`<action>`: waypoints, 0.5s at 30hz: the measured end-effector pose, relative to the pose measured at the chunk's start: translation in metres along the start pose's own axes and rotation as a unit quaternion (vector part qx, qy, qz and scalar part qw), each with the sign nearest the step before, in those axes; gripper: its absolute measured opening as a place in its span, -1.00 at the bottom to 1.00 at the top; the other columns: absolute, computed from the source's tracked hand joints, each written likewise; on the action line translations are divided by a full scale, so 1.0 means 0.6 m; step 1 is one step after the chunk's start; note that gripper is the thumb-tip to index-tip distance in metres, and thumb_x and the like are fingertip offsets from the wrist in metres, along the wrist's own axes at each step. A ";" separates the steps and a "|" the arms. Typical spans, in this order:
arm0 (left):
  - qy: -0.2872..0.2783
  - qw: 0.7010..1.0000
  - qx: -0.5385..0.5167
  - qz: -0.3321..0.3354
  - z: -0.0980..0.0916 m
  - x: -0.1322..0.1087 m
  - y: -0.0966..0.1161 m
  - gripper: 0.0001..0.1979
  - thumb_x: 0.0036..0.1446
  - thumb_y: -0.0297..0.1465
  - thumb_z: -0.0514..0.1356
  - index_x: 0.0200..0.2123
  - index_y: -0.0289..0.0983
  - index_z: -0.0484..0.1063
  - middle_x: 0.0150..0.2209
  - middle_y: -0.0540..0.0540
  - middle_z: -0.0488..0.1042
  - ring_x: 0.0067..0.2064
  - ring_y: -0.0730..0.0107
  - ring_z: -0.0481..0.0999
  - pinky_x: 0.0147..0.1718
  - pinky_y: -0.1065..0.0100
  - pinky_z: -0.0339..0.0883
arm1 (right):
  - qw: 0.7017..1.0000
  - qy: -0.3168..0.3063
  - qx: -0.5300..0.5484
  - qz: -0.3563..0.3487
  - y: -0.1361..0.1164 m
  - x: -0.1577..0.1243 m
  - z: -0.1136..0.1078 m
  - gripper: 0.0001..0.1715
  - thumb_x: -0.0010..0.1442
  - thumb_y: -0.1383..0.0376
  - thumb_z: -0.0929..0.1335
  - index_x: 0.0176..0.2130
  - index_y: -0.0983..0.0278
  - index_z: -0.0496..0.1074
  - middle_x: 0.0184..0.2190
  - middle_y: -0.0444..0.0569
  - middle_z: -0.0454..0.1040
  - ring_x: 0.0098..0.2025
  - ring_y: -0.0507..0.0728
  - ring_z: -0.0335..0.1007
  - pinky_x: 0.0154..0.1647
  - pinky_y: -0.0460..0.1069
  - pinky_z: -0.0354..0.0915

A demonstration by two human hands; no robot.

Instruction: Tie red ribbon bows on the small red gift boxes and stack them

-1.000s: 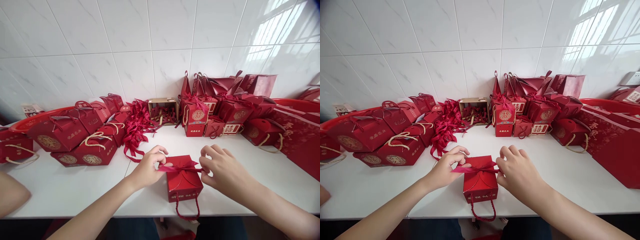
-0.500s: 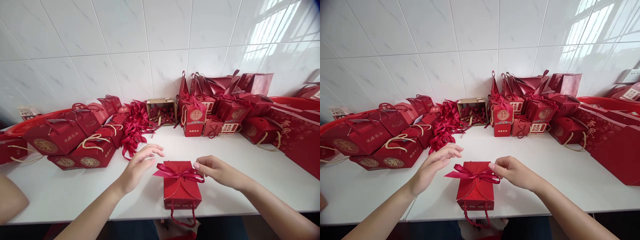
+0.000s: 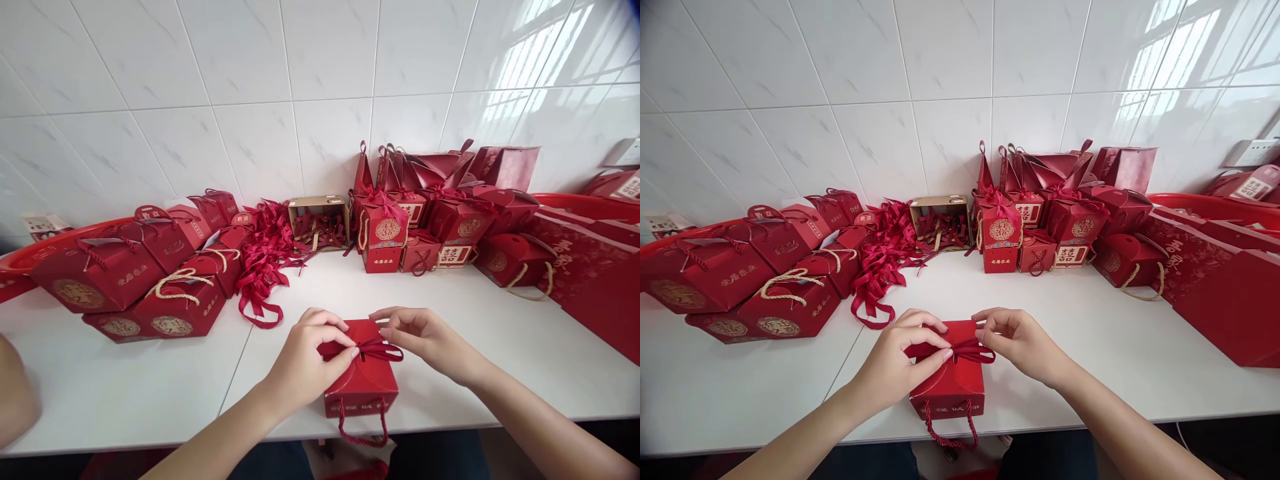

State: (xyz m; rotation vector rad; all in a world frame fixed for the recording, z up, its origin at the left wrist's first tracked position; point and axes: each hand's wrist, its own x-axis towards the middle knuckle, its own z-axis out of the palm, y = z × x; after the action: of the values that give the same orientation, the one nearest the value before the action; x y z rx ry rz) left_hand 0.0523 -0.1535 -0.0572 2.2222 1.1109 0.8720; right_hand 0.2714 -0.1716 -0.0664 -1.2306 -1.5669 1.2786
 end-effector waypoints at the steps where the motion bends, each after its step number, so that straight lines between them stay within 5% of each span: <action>1: 0.004 1.000 -0.002 0.000 0.001 0.000 0.001 -0.90 0.00 -0.47 0.27 -0.46 -0.18 0.59 -0.27 -0.07 0.50 -0.14 0.28 0.46 -0.11 0.25 0.33 | 1.000 0.000 0.006 -0.002 0.003 -0.001 0.000 -0.61 0.14 0.07 0.36 -0.53 0.30 0.33 -0.01 0.07 0.42 -0.15 0.15 0.39 -0.10 0.04 0.22; 9: 0.007 1.000 -0.005 0.000 0.003 -0.005 0.000 -0.90 0.00 -0.48 0.27 -0.46 -0.17 0.58 -0.26 -0.06 0.49 -0.14 0.30 0.45 -0.11 0.26 0.34 | 0.997 0.012 0.082 -0.008 0.019 0.002 -0.004 -0.59 0.15 0.05 0.36 -0.52 0.28 0.28 -0.02 0.11 0.45 -0.05 0.21 0.41 0.06 0.13 0.22; 11: 0.010 1.000 -0.003 0.006 0.004 -0.006 -0.004 -0.90 0.01 -0.48 0.26 -0.45 -0.17 0.57 -0.26 -0.06 0.49 -0.13 0.29 0.45 -0.10 0.26 0.34 | 0.995 -0.010 0.091 -0.045 0.031 0.000 -0.006 -0.64 0.15 0.00 0.34 -0.33 0.25 0.35 0.04 0.13 0.39 0.03 0.23 0.36 0.11 0.17 0.20; 13: 0.015 1.000 -0.002 0.013 0.006 -0.005 -0.008 -0.90 0.02 -0.47 0.25 -0.44 -0.18 0.56 -0.26 -0.06 0.48 -0.13 0.29 0.45 -0.08 0.25 0.34 | 0.990 -0.063 0.071 -0.103 0.049 -0.006 -0.002 -0.29 0.03 -0.03 0.43 0.08 0.16 0.22 0.22 0.16 0.18 0.22 0.28 0.17 0.20 0.23 0.10; 15: 0.012 1.000 -0.007 0.017 0.009 -0.003 -0.012 -0.91 0.03 -0.46 0.24 -0.44 -0.18 0.55 -0.26 -0.06 0.47 -0.12 0.29 0.45 -0.06 0.24 0.34 | 0.983 -0.104 0.003 -0.149 0.067 -0.015 0.009 0.30 -0.16 0.06 0.54 0.32 0.07 -0.22 0.34 0.16 -0.13 0.35 0.31 -0.14 0.28 0.25 -0.06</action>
State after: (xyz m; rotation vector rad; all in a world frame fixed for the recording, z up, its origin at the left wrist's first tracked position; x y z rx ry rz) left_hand 0.0516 -0.1523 -0.0661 2.2300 1.0787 0.9204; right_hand 0.2770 -0.1803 -0.1068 -0.8375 -1.8157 1.2436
